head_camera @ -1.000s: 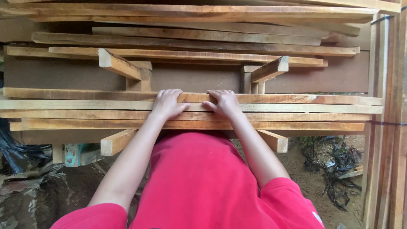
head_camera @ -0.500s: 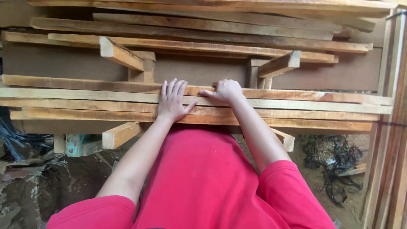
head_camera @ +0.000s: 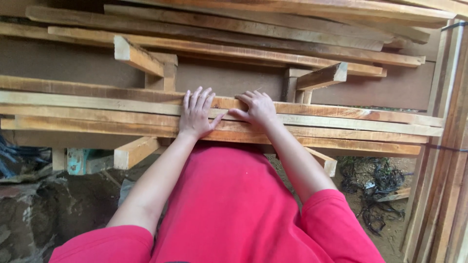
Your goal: The person arranges several wooden planks on a wooden rack, aligning them by hand. They then use a black strap to tie the stack of planks together, wrapping and knotting the strap to secure the wood.
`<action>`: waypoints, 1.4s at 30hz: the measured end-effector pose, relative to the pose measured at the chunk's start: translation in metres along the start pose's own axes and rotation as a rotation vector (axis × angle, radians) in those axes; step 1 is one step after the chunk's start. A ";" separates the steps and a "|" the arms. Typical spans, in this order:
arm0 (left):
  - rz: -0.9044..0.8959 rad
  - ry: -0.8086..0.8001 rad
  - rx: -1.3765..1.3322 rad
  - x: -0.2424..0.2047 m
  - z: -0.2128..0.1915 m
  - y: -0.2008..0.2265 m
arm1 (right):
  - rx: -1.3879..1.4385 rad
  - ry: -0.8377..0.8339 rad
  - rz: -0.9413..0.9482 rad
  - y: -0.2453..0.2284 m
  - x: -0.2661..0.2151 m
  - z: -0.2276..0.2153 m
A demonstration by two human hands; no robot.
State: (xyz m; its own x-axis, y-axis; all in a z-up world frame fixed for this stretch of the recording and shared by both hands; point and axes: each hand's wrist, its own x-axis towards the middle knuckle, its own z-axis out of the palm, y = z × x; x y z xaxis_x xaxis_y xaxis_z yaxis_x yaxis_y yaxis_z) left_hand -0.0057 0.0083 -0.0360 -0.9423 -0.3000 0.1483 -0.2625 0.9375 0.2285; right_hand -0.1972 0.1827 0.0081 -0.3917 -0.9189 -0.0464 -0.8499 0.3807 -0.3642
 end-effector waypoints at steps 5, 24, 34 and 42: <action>-0.008 0.013 -0.026 0.001 -0.001 0.001 | 0.067 -0.136 0.105 -0.005 0.005 -0.010; 0.014 0.062 -0.053 0.004 0.003 -0.001 | 0.128 -0.379 0.302 -0.005 0.032 -0.014; 0.416 -0.234 0.202 -0.028 -0.023 0.012 | 0.157 -0.460 0.373 -0.013 0.030 -0.012; 0.378 -0.181 0.211 -0.036 0.001 0.008 | 0.092 -0.504 0.312 0.011 0.037 0.026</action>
State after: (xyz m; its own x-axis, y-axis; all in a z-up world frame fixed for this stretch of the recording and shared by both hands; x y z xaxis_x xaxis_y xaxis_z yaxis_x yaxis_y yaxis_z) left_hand 0.0262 0.0268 -0.0406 -0.9962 0.0871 0.0086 0.0870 0.9961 -0.0125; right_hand -0.2118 0.1505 -0.0218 -0.3835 -0.7094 -0.5913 -0.6790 0.6506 -0.3402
